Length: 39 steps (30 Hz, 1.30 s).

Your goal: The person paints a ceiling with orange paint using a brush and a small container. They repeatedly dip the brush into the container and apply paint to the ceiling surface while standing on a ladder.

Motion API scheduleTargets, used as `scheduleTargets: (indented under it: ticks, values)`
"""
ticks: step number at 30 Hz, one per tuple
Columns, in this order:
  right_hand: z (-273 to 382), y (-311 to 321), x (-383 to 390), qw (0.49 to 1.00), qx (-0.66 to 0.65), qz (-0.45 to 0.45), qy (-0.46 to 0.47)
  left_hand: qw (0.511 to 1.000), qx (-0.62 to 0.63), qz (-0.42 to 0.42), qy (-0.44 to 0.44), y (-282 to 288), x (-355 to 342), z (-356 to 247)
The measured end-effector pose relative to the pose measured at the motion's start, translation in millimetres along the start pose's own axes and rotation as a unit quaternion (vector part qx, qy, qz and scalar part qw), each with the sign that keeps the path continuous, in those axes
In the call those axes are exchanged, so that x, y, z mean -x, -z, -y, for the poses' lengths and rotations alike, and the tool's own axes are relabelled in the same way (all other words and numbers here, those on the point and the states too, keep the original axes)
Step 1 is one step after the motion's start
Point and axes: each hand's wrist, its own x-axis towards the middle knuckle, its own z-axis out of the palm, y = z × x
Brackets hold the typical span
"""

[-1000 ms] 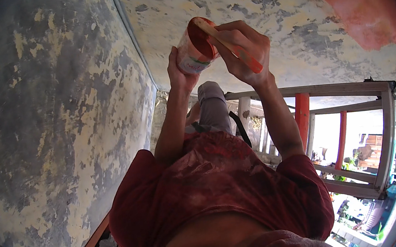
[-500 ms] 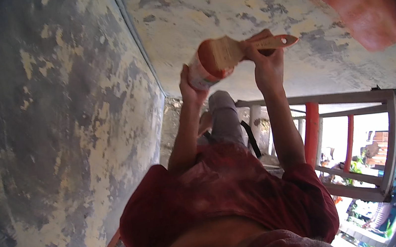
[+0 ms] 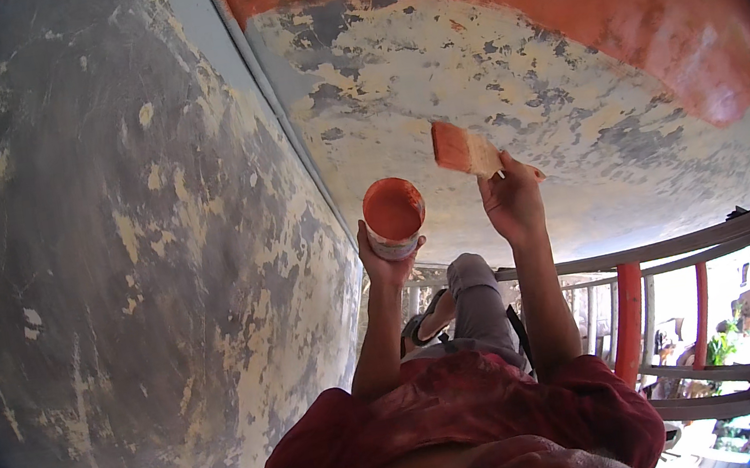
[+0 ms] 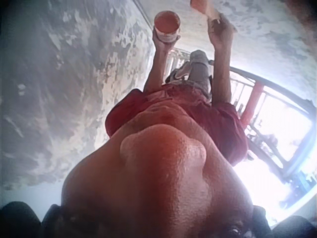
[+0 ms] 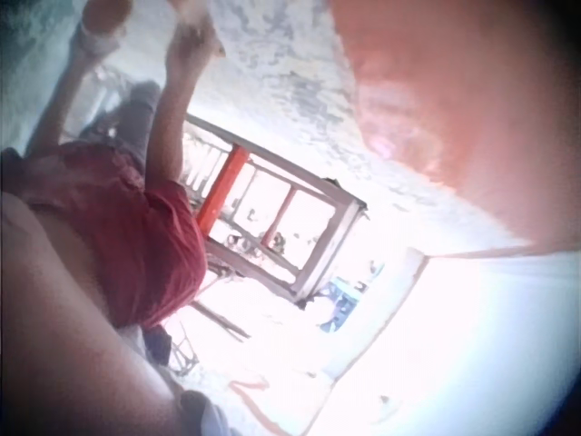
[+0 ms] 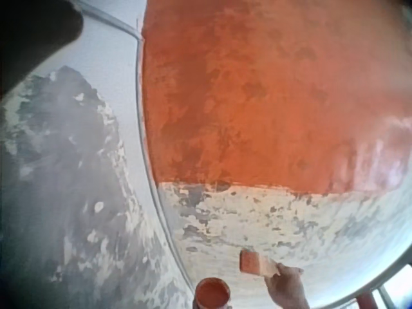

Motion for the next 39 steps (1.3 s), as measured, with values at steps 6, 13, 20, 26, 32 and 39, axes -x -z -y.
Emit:
scheduleTargets:
  ticks: [6, 13, 20, 26, 32, 39]
  values:
    - [6.2, 17.2, -34.4, 0.996, -0.082, 0.019, 0.034, 0.999, 0.034, 0.003, 0.032, -22.1, -15.9, -20.9]
    - [-8.0, 9.7, -62.8, 0.997, -0.072, 0.032, 0.026, 0.997, 0.026, 0.016, 0.073, -12.2, -32.4, -52.1]
    - [-8.6, 12.8, -92.0, 0.995, -0.043, 0.066, 0.057, 0.991, 0.015, 0.065, 0.120, -5.2, -59.0, -79.6]
    - [0.2, -16.6, -100.9, 0.993, -0.017, 0.083, 0.081, 0.987, 0.032, 0.064, 0.142, -2.0, -81.7, -90.2]
    - [-3.7, -22.9, -106.1, 0.993, -0.010, 0.092, 0.078, 0.981, 0.058, 0.085, 0.164, 14.1, -82.4, -90.7]
    - [-24.8, -47.7, -111.2, 0.970, 0.107, 0.116, 0.183, 0.983, 0.040, 0.070, 0.165, 31.5, -72.8, -103.7]
